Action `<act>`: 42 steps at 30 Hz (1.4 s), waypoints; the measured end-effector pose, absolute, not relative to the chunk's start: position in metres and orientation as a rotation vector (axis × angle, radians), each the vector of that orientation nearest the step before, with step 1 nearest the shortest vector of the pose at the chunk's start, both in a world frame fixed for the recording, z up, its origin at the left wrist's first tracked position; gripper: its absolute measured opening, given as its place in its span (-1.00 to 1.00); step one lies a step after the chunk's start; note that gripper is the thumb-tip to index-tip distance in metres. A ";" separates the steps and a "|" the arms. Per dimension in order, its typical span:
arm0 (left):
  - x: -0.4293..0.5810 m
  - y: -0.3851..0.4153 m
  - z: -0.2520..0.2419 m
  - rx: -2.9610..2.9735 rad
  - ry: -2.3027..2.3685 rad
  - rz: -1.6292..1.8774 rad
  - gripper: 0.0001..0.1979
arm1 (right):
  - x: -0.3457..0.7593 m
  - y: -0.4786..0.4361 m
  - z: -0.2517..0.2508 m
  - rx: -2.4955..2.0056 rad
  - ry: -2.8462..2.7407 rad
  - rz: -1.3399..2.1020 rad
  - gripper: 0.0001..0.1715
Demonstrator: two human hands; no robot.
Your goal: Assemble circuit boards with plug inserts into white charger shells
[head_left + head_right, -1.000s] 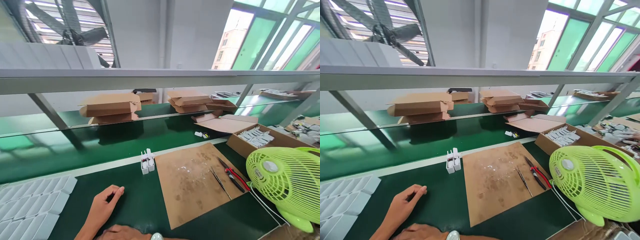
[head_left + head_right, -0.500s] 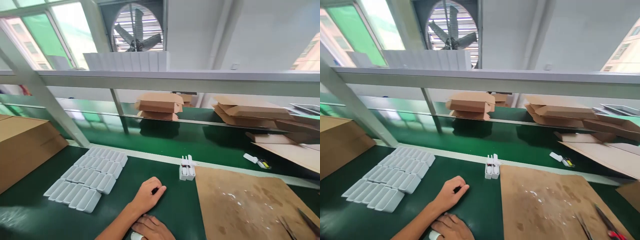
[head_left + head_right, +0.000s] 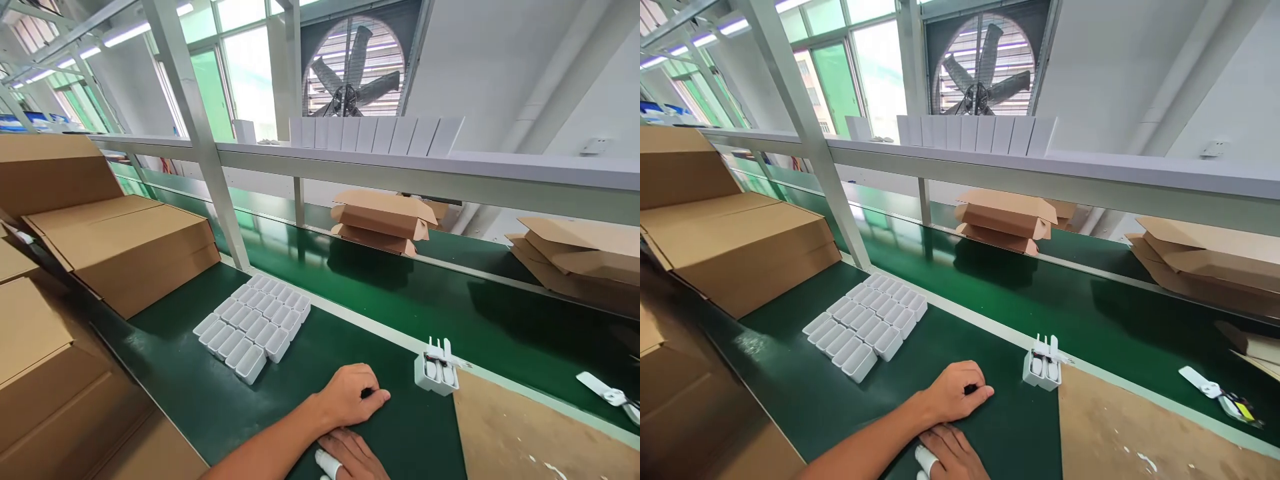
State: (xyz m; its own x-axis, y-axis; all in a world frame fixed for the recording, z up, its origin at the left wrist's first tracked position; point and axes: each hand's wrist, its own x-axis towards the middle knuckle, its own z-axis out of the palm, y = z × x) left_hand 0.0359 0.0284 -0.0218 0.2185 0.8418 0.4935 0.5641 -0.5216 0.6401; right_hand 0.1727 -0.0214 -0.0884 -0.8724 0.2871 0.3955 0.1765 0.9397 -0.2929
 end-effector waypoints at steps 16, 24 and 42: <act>-0.066 -0.024 0.050 2.509 2.082 1.388 -0.86 | 0.174 -0.043 -0.019 -0.443 -2.628 0.557 -0.64; -0.129 -0.061 0.022 2.601 2.598 0.796 -0.73 | 0.171 -0.042 -0.015 -0.451 -2.622 0.589 -0.63; -0.025 0.028 -0.010 2.247 1.365 1.140 -0.80 | 0.255 0.018 0.039 -0.761 -2.301 0.128 -0.61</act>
